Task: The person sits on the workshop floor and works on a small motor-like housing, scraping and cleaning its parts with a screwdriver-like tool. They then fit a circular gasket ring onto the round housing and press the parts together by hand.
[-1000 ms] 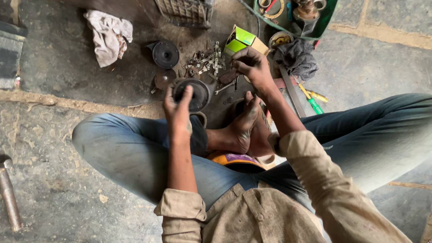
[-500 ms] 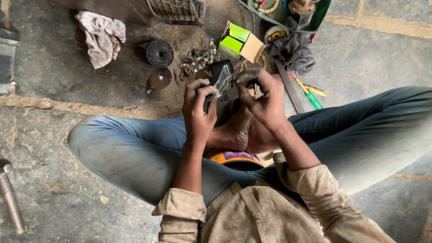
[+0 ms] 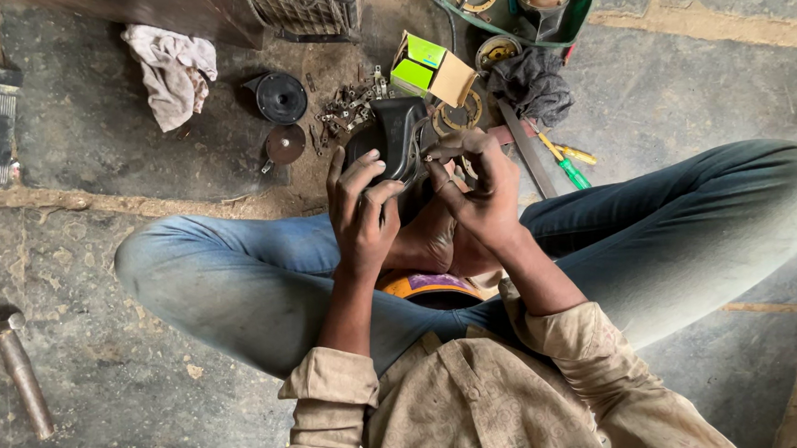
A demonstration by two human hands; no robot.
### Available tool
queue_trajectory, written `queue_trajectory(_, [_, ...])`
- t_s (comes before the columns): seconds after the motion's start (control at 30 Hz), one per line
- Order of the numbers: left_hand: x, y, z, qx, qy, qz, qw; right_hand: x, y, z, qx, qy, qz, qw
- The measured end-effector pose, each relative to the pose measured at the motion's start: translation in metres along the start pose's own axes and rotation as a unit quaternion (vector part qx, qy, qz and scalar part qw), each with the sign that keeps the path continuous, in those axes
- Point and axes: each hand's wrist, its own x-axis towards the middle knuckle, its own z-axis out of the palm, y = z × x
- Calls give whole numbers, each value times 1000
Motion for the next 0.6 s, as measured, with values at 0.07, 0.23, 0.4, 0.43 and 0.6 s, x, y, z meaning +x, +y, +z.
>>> queue_trajectory(0.07, [0, -1, 1, 5, 2, 4, 1000, 3, -2, 0, -57, -1, -30, 998])
queue_trajectory(0.23, [1, -1, 0, 7, -5, -9, 1000, 9, -6, -2, -81, -15, -51, 995])
queue_trajectory(0.4, [-4, -3, 4, 10, -24, -20, 999, 10, -5, -1, -81, -37, -39, 995])
queue_trajectory(0.43, [-6, -3, 6, 19, -24, -24, 999, 9, -4, -1, -88, -41, -39, 995])
queue_trajectory(0.6, [-15, -9, 13, 39, -49, -78, 995, 1, 12, -1, -70, -17, 50, 996])
